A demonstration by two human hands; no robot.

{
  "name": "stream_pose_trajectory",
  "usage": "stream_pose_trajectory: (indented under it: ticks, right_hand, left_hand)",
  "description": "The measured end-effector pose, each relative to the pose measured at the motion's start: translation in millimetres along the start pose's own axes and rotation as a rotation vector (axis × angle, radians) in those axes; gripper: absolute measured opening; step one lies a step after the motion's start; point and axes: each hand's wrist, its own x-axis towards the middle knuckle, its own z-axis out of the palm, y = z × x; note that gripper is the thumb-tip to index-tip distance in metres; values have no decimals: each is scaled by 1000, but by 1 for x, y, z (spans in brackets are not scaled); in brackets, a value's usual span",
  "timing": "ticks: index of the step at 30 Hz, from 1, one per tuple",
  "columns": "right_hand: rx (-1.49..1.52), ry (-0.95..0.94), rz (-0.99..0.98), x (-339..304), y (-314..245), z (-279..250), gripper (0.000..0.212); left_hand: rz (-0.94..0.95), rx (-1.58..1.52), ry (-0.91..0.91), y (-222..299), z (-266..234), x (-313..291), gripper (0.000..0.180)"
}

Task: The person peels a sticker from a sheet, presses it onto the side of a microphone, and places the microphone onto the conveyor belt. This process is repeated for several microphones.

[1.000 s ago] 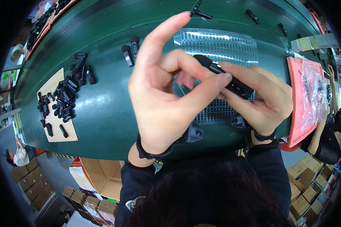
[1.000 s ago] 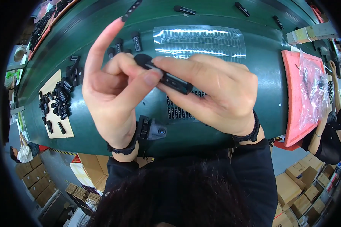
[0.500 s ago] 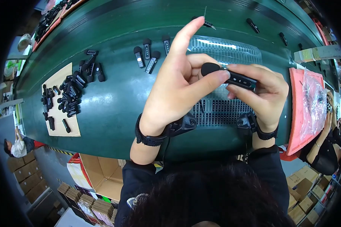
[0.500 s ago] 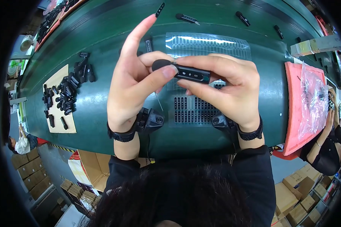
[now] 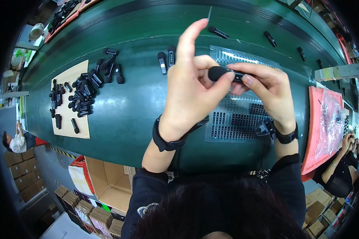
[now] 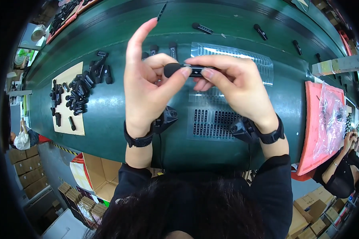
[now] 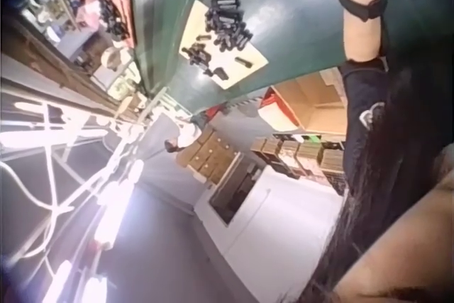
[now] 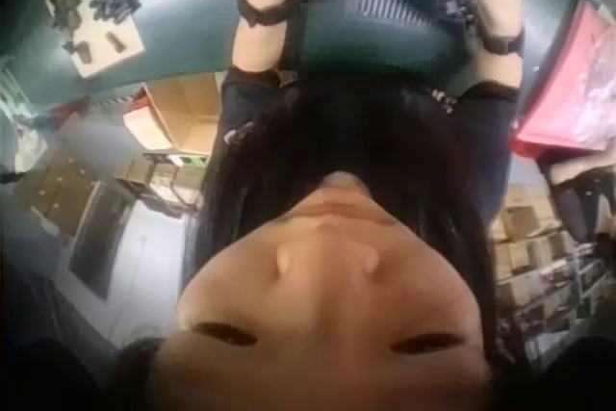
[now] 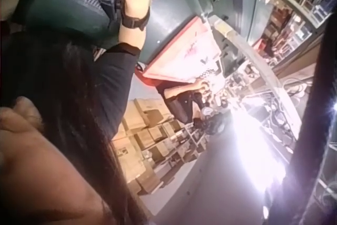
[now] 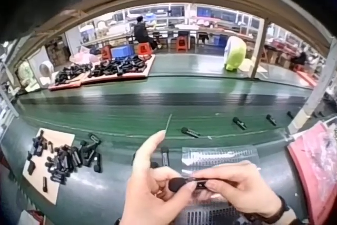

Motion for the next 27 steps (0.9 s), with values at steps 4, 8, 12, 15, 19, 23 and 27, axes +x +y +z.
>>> stream_pose_trajectory:
  ticks: [4,8,12,15,19,23,27]
  right_hand:
    - [-19,-183,-26,54,19,-8,29]
    - [-882,153,-121,144,75,-38,43]
    - [-1132,55,355,190,116,-55,48]
    - [-1166,-105,358,193,114,-53,45]
    - [-702,55,335,171,82,-49,35]
    - [-646,348,-352,110,30,-20,20]
    - [-391,351,-361,50,9,7,25]
  left_hand:
    - [-60,-80,130,-20,-28,16,68]
    - [-140,433,495,-61,-100,24,57]
    - [-283,887,642,-100,-149,8,59]
    - [-302,1085,706,-110,-168,1,54]
    - [-201,1098,770,-94,-160,3,37]
    - [-207,400,627,-26,-107,11,16]
    - [-153,-167,336,14,-55,5,6]
